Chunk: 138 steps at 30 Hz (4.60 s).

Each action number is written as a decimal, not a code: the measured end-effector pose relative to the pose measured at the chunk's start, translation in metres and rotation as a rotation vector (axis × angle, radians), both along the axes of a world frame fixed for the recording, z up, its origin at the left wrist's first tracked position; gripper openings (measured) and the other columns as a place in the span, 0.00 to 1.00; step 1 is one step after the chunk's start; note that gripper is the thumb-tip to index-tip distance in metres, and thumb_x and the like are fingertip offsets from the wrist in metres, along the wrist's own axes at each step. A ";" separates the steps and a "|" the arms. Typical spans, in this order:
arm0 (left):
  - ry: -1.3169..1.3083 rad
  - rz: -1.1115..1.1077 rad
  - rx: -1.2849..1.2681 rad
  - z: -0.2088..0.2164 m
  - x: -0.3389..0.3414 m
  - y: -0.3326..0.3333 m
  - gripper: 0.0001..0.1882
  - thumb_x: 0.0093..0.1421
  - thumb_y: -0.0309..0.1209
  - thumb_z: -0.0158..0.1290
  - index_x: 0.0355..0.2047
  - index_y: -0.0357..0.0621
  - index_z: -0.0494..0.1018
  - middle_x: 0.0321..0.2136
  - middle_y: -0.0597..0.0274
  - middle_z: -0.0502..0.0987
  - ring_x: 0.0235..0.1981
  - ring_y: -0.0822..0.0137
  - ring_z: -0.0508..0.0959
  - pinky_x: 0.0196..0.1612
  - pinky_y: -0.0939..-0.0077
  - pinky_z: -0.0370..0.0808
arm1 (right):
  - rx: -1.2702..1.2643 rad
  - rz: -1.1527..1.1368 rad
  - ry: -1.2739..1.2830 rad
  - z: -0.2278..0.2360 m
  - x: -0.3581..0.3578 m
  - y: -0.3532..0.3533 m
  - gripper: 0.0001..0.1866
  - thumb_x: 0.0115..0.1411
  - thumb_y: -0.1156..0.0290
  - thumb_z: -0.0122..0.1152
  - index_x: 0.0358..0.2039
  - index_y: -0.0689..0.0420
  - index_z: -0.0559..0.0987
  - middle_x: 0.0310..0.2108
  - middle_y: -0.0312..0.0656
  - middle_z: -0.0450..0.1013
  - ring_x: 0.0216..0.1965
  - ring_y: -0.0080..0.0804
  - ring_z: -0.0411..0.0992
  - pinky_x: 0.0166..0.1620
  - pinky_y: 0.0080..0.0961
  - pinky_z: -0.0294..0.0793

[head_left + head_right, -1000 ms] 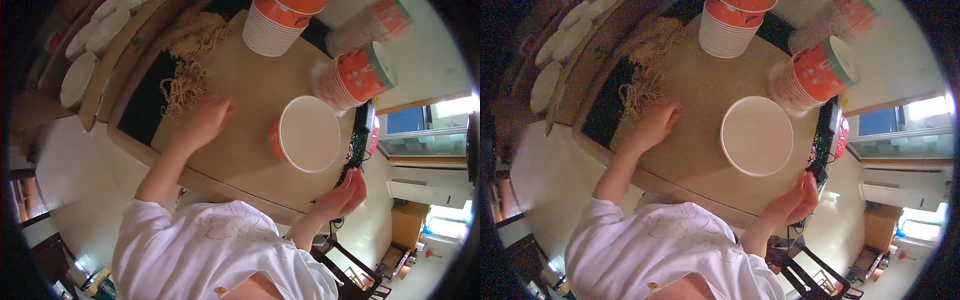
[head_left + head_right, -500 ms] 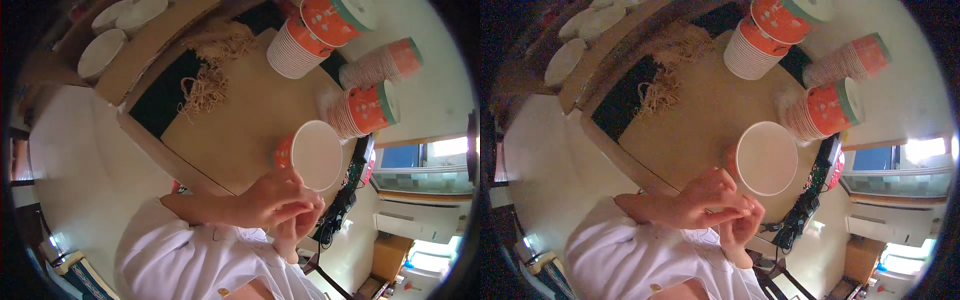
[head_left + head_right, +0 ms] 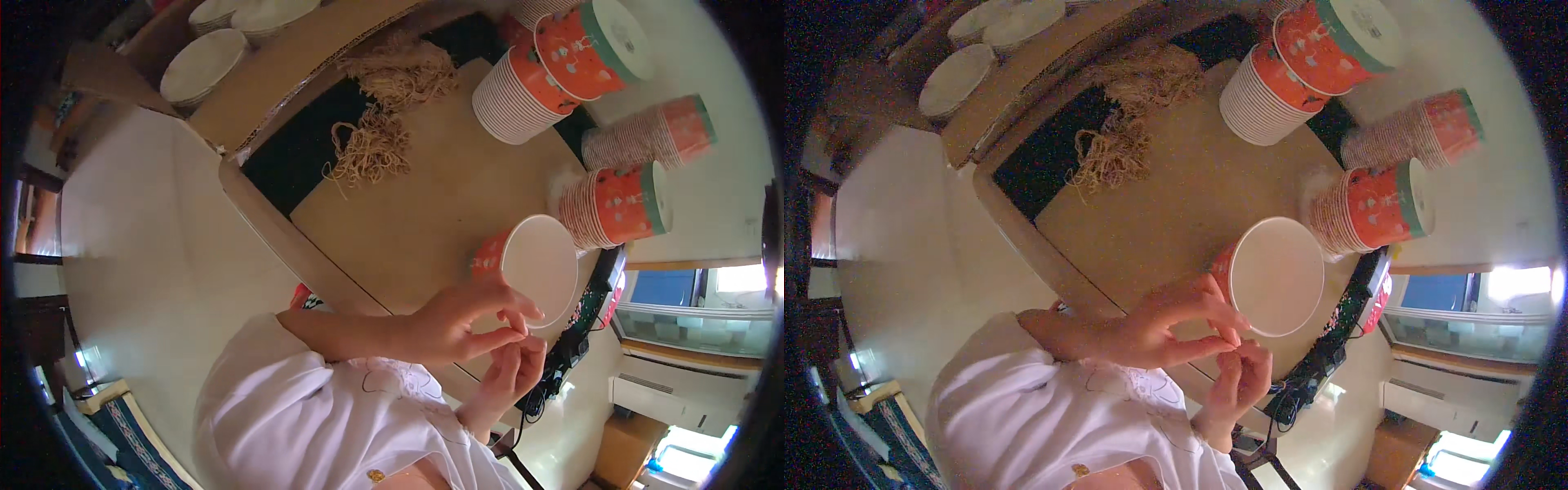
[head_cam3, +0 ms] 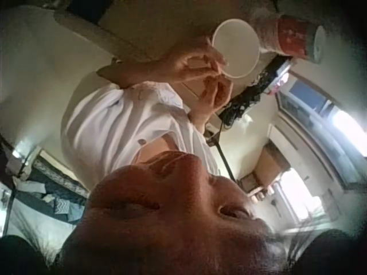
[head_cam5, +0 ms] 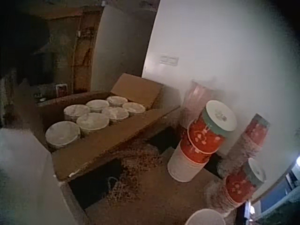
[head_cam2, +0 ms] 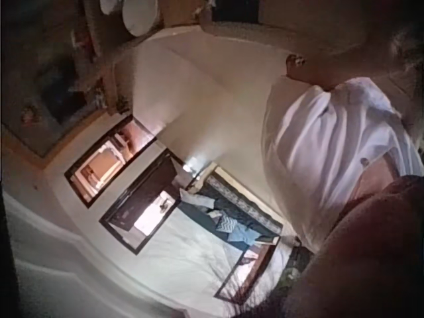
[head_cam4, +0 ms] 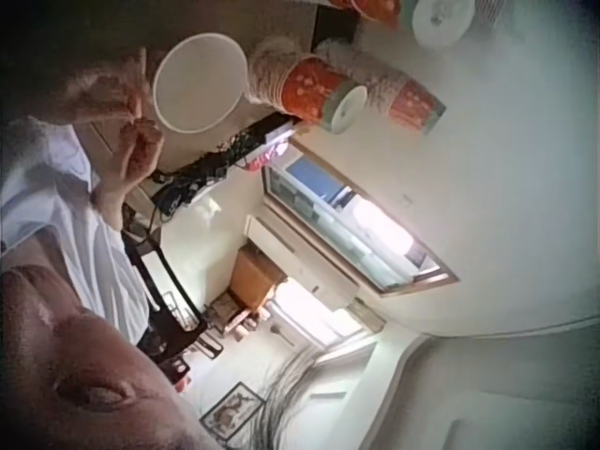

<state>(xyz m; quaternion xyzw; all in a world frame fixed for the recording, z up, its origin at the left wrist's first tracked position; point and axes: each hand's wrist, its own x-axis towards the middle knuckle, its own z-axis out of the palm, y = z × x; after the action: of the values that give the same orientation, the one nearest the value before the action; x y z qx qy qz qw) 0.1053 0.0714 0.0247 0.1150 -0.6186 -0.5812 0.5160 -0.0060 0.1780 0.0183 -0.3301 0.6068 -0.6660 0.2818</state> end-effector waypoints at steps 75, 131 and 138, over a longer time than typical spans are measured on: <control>-0.415 -0.374 -0.216 0.000 -0.066 -0.039 0.11 0.50 0.23 0.60 0.36 0.42 0.78 0.31 0.62 0.72 0.32 0.67 0.75 0.32 0.74 0.74 | -0.119 0.340 -0.616 -0.028 -0.081 -0.014 0.07 0.60 0.71 0.58 0.36 0.59 0.73 0.33 0.33 0.70 0.29 0.16 0.66 0.31 0.13 0.65; -0.609 -0.145 0.183 0.008 -0.068 -0.085 0.11 0.56 0.22 0.49 0.40 0.32 0.74 0.31 0.58 0.80 0.33 0.73 0.79 0.37 0.79 0.75 | -0.103 -0.127 0.324 -0.040 -0.072 -0.079 0.04 0.56 0.82 0.57 0.32 0.61 0.74 0.42 0.42 0.74 0.40 0.22 0.71 0.44 0.20 0.71; -0.437 -0.378 0.329 0.014 -0.067 -0.093 0.16 0.58 0.19 0.46 0.48 0.28 0.69 0.39 0.58 0.77 0.42 0.73 0.76 0.47 0.79 0.73 | -0.108 -0.143 0.373 -0.041 -0.072 -0.084 0.04 0.56 0.82 0.57 0.32 0.62 0.73 0.43 0.43 0.74 0.40 0.21 0.71 0.45 0.20 0.70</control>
<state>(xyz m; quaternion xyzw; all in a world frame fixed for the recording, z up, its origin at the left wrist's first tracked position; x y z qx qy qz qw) 0.0380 -0.0216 0.0390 0.2021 -0.6229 -0.7204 0.2284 -0.0784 0.0944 -0.0231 -0.4183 0.6336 -0.6433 0.0986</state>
